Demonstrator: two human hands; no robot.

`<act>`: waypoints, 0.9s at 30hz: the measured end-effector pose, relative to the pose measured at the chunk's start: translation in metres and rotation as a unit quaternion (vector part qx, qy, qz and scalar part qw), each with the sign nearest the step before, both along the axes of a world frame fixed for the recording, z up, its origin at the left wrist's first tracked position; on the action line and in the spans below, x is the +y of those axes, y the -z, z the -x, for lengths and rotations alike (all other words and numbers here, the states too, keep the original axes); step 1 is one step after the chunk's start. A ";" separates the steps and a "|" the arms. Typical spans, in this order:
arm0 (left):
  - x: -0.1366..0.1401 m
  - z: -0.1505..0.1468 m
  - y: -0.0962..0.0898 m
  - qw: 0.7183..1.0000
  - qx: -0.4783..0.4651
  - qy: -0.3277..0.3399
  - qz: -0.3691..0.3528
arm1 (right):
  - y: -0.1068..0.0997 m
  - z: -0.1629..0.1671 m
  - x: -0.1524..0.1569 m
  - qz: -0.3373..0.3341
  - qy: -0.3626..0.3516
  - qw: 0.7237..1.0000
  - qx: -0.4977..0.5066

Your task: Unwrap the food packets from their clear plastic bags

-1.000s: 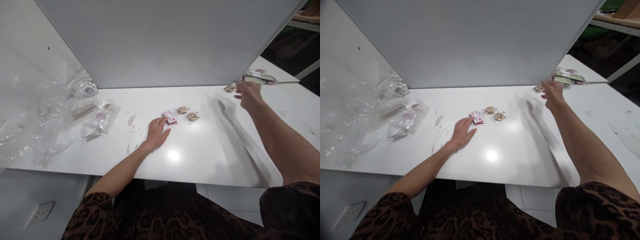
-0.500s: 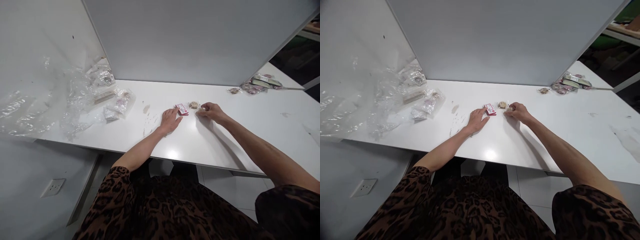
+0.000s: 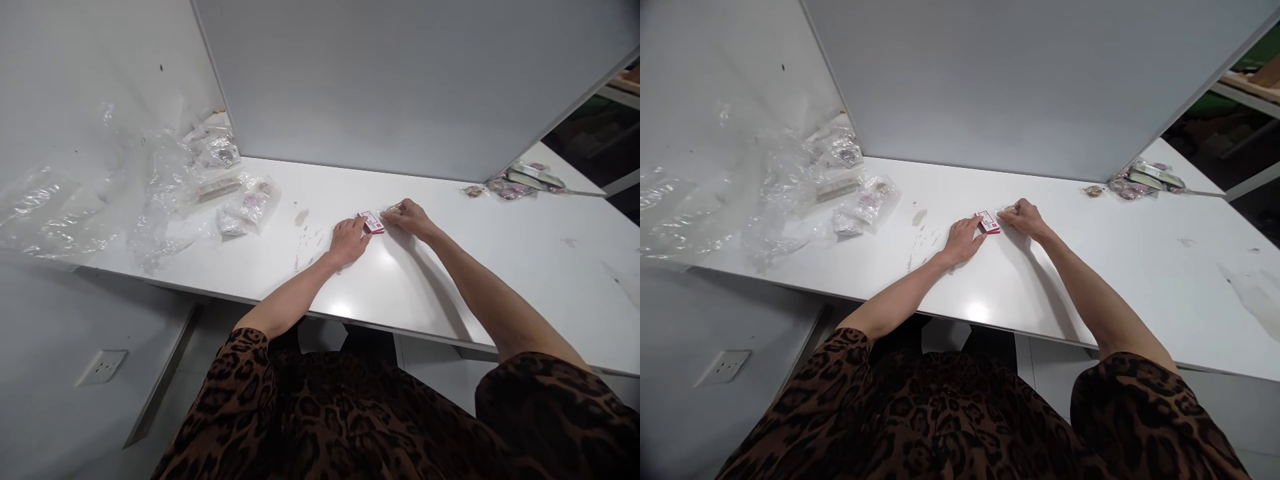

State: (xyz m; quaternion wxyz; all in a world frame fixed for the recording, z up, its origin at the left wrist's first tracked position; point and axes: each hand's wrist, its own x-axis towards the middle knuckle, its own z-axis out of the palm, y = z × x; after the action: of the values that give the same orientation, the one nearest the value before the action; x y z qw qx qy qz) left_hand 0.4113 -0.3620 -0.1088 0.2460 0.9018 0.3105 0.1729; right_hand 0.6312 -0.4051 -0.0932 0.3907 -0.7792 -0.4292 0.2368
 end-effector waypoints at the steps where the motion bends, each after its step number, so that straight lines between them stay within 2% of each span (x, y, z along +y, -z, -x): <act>1: 0.001 -0.001 0.001 1.000 -0.005 -0.001 0.005 | 0.002 0.005 -0.001 -0.014 0.007 1.000 0.012; 7: 0.009 -0.003 0.001 0.990 -0.092 -0.048 0.091 | 0.006 0.042 0.001 -0.150 0.030 0.975 0.162; 11: 0.013 -0.002 0.000 0.956 -0.220 -0.089 0.173 | 0.006 0.066 0.003 -0.173 0.059 0.939 0.290; 13: 0.016 -0.001 -0.001 0.919 -0.293 -0.121 0.235 | 0.005 0.075 0.001 -0.176 0.067 0.918 0.349; 15: 0.019 0.000 -0.002 0.858 -0.370 -0.141 0.326 | 0.003 0.082 -0.003 -0.182 0.068 0.895 0.401; 17: 0.022 0.000 -0.002 0.786 -0.431 -0.133 0.422 | -0.001 0.086 -0.009 -0.178 0.067 0.875 0.445; 19: 0.024 0.000 -0.002 0.740 -0.461 -0.097 0.480 | -0.004 0.089 -0.018 -0.168 0.067 0.859 0.478; 20: 0.025 -0.001 -0.001 0.735 -0.465 -0.075 0.487 | -0.005 0.089 -0.023 -0.163 0.068 0.852 0.493; 21: 0.024 -0.001 0.000 0.742 -0.463 -0.055 0.481 | -0.006 0.090 -0.029 -0.158 0.068 0.846 0.505; 23: 0.022 -0.003 0.005 0.780 -0.443 -0.020 0.442 | -0.007 0.091 -0.040 -0.150 0.057 0.841 0.518; 27: 0.011 -0.006 0.014 0.868 -0.371 0.071 0.323 | -0.005 0.095 -0.061 -0.158 0.002 0.853 0.498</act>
State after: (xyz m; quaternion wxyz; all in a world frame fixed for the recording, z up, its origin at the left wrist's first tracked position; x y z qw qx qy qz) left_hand 0.4178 -0.3511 -0.1224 0.6320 0.6611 0.1700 0.3671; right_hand 0.5358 -0.4660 -0.0883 0.6703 -0.4855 -0.2077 0.5215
